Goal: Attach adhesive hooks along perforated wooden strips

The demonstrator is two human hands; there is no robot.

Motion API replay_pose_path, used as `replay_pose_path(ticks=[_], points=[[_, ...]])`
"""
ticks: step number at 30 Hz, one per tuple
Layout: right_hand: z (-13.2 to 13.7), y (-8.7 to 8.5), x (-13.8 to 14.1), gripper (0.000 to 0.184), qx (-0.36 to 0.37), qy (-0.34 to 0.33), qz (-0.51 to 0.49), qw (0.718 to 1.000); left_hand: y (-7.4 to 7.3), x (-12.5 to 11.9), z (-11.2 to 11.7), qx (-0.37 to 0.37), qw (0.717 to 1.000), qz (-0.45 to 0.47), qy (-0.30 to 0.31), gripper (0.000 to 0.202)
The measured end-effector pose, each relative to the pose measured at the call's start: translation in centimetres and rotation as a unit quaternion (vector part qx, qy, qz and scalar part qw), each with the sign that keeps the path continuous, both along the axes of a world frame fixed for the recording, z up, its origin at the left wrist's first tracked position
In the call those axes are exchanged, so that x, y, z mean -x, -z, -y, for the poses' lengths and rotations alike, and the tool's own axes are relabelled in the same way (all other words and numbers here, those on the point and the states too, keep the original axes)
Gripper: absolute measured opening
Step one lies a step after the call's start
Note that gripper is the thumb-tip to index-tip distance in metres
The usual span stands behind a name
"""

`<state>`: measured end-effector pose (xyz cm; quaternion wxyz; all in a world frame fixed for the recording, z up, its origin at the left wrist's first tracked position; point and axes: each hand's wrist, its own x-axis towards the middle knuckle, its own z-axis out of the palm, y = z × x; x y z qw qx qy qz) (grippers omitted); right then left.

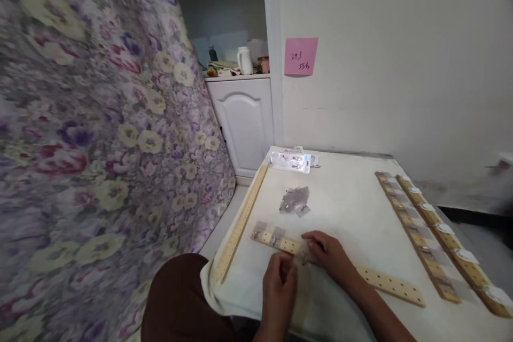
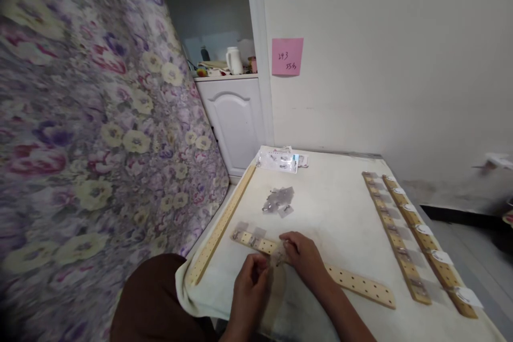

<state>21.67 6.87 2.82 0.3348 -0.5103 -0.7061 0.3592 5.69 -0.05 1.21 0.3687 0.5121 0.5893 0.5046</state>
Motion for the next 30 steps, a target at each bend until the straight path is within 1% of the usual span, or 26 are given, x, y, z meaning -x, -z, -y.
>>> replay_pose_path(ticks=[2,3,5,8,12,20,26,30], points=[[-1.1,0.4,0.2,0.031,-0.011,-0.015,0.017,1.000,-0.1,0.5,0.1,-0.048,0.994,-0.100,-0.002,0.004],[-1.5,0.6,0.4,0.032,-0.014,-0.023,0.024,0.999,-0.1,0.7,0.1,-0.060,0.990,-0.127,0.008,0.007],[-2.2,0.9,0.8,0.032,-0.016,-0.036,0.032,0.999,0.0,0.9,0.2,-0.071,0.985,-0.150,0.036,0.014],[-2.7,1.2,1.3,0.032,-0.011,-0.048,0.029,0.998,0.4,1.0,0.5,-0.085,0.981,-0.160,0.066,0.024],[-2.9,1.2,1.7,0.031,-0.005,-0.047,0.027,0.999,0.6,1.0,0.7,-0.092,0.981,-0.153,0.078,0.031],[-3.2,1.9,1.8,0.030,-0.009,-0.049,0.045,0.998,0.8,1.0,0.9,-0.089,0.979,-0.165,0.085,0.036],[-3.4,1.7,2.1,0.030,0.014,-0.047,0.064,0.997,1.1,0.9,0.9,-0.080,0.975,-0.193,0.080,0.039],[-3.5,1.8,2.3,0.030,0.025,-0.039,0.077,0.996,1.2,0.9,0.9,-0.076,0.972,-0.207,0.079,0.040]])
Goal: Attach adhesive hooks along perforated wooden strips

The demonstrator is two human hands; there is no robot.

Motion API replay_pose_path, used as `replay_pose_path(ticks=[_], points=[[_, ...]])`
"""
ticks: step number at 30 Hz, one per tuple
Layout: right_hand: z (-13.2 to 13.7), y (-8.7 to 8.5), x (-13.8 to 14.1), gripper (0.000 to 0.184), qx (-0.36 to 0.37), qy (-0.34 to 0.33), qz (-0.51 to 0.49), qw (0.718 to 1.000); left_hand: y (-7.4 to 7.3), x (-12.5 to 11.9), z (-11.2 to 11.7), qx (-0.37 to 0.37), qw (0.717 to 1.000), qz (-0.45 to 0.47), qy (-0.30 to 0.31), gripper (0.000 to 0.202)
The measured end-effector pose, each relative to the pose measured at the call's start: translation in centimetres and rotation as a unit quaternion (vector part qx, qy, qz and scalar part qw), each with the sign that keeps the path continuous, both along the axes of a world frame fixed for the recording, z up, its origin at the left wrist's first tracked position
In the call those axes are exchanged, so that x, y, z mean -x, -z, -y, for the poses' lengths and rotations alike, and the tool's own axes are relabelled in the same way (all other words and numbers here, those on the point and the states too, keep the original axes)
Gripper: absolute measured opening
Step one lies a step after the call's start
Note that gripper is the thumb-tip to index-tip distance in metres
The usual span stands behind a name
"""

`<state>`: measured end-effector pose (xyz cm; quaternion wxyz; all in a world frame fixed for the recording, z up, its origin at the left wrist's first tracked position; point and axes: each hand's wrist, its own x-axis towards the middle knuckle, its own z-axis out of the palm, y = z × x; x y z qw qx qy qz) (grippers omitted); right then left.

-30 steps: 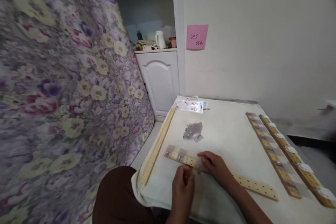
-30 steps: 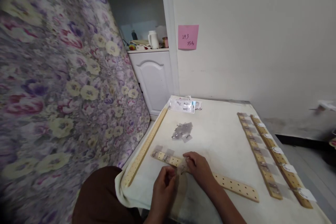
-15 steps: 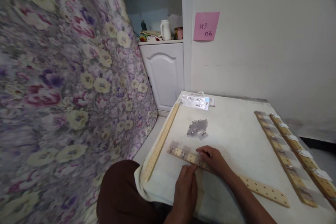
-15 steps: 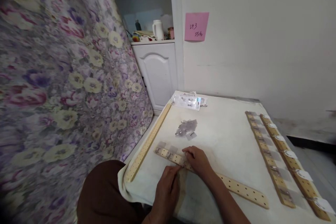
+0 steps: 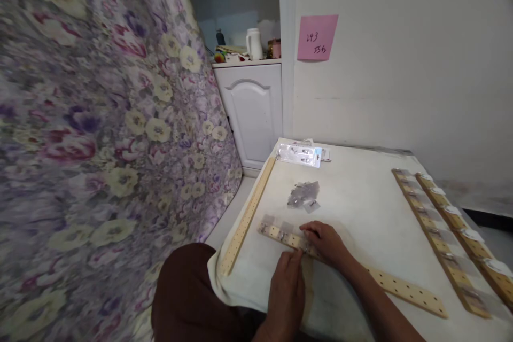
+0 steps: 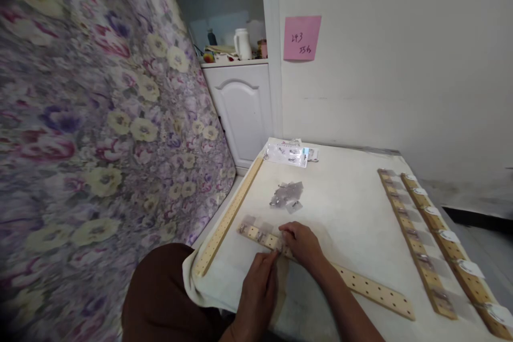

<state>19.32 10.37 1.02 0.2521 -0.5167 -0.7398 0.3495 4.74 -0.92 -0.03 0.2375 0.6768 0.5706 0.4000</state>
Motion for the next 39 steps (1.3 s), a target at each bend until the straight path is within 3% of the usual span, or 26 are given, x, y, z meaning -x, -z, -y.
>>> replay_pose_path(ticks=[39], points=[[0.35,-0.23,-0.05,0.028,-0.007,0.007,0.020,1.000,0.26,-0.31,-0.07,-0.026,0.998,-0.056,0.007,0.045]])
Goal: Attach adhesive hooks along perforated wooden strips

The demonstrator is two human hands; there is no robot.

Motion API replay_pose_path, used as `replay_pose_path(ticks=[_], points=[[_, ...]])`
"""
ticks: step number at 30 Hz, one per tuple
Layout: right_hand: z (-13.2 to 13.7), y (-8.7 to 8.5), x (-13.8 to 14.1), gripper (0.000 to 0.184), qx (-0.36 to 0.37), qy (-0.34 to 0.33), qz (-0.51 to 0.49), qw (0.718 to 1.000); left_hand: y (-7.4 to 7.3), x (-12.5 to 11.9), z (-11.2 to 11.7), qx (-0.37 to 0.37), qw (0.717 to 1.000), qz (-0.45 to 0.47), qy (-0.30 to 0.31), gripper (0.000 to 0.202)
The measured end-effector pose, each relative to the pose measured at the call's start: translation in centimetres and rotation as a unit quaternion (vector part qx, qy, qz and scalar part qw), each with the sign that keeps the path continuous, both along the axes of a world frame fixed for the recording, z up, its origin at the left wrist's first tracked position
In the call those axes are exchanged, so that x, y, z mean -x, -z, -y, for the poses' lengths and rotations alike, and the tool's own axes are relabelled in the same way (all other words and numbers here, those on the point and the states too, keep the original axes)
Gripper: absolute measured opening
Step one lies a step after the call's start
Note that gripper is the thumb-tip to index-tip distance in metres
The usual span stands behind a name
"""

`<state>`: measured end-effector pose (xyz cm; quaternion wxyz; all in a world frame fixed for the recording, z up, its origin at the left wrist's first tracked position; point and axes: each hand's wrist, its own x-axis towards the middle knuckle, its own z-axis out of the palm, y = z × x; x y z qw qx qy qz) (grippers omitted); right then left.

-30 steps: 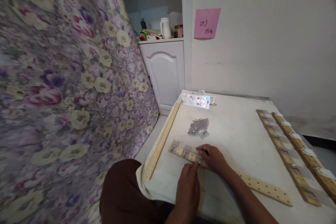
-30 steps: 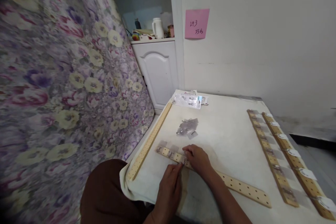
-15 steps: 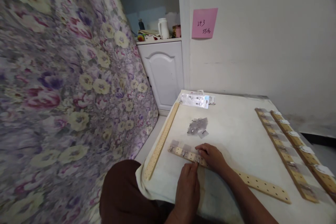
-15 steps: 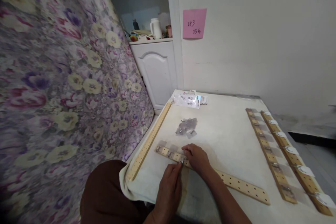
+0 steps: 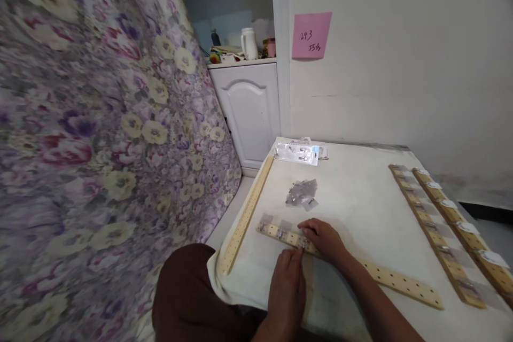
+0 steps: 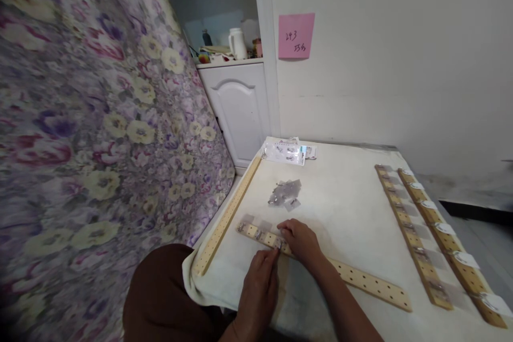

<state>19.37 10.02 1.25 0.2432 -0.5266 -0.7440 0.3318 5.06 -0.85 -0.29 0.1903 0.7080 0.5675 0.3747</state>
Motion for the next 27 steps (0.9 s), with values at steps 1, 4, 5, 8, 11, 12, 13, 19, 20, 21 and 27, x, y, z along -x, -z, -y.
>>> replay_pose_path(ticks=[1,4,5,8,11,12,13,19,20,21,27], points=[[0.02,-0.03,0.01,0.028,-0.001,0.000,0.001,1.000,-0.02,-0.01,0.02,0.000,1.000,-0.001,-0.001,0.045],[0.06,-0.10,0.05,0.028,0.000,0.003,0.003,1.000,-0.12,-0.04,0.04,0.002,1.000,-0.003,-0.002,0.044],[0.06,-0.11,0.06,0.028,0.001,0.003,0.004,1.000,-0.16,-0.05,0.04,0.000,1.000,-0.002,-0.001,0.043],[0.03,-0.06,0.08,0.028,0.001,0.005,0.008,1.000,-0.21,-0.07,0.01,-0.006,1.000,-0.001,-0.002,0.043],[0.02,0.00,0.10,0.028,-0.001,0.004,0.010,1.000,-0.17,-0.06,-0.02,-0.005,1.000,-0.003,-0.001,0.042],[0.03,0.02,0.10,0.028,-0.002,0.003,0.010,1.000,-0.15,-0.06,-0.03,-0.004,1.000,-0.004,0.000,0.043],[0.04,0.04,0.11,0.028,-0.002,0.004,0.010,1.000,-0.11,-0.05,-0.04,-0.003,1.000,-0.005,0.000,0.043],[0.12,0.01,0.08,0.027,-0.003,0.004,0.012,1.000,0.41,0.05,-0.18,-0.006,1.000,-0.018,0.004,0.044],[0.12,-0.03,0.05,0.027,-0.003,0.004,0.012,1.000,0.51,0.06,-0.22,-0.008,1.000,-0.019,0.006,0.044],[0.12,-0.07,0.02,0.027,-0.003,0.003,0.011,1.000,0.59,0.07,-0.25,-0.010,1.000,-0.019,0.007,0.044],[0.09,-0.28,-0.11,0.029,0.003,-0.004,0.014,1.000,0.39,0.05,-0.28,-0.019,0.999,-0.023,0.013,0.043]])
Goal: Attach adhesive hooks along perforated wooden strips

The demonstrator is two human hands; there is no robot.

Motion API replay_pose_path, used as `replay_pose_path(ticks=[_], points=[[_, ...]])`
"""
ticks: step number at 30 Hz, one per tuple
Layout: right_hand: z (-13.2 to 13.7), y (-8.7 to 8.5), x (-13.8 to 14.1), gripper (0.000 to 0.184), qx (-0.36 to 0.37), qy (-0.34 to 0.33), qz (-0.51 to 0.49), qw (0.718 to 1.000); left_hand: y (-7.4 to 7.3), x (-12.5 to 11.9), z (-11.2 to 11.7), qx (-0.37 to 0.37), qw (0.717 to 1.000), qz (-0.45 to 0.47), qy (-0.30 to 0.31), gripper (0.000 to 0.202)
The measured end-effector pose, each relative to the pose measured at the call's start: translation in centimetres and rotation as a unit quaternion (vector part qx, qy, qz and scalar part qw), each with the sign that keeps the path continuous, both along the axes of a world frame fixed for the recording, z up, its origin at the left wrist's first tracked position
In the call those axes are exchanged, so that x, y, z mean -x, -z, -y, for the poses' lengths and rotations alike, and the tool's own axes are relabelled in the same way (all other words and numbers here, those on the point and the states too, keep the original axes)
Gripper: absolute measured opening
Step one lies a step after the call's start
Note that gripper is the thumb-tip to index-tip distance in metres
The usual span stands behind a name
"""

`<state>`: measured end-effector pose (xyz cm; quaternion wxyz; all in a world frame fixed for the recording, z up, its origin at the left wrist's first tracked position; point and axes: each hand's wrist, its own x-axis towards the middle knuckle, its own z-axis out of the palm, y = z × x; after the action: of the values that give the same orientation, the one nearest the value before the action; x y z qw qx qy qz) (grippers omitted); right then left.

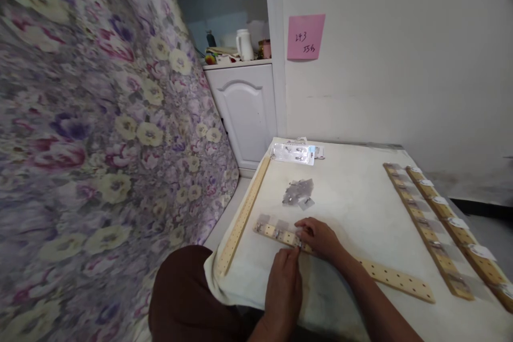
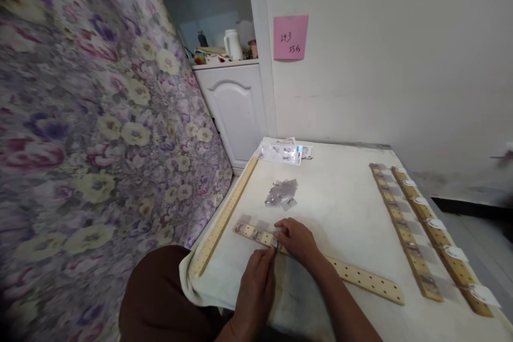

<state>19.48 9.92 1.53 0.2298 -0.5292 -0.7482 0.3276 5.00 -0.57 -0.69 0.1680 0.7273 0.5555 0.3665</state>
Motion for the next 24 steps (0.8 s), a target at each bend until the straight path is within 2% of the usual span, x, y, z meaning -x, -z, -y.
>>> replay_pose_path(ticks=[6,24], points=[[0.02,0.02,-0.02,0.034,0.009,-0.005,-0.001,1.000,-0.36,-0.06,-0.06,0.003,1.000,-0.012,-0.007,0.041],[-0.55,0.53,0.27,0.035,0.034,0.008,-0.024,0.999,0.05,0.09,-0.32,-0.009,1.000,-0.027,-0.004,0.042]])
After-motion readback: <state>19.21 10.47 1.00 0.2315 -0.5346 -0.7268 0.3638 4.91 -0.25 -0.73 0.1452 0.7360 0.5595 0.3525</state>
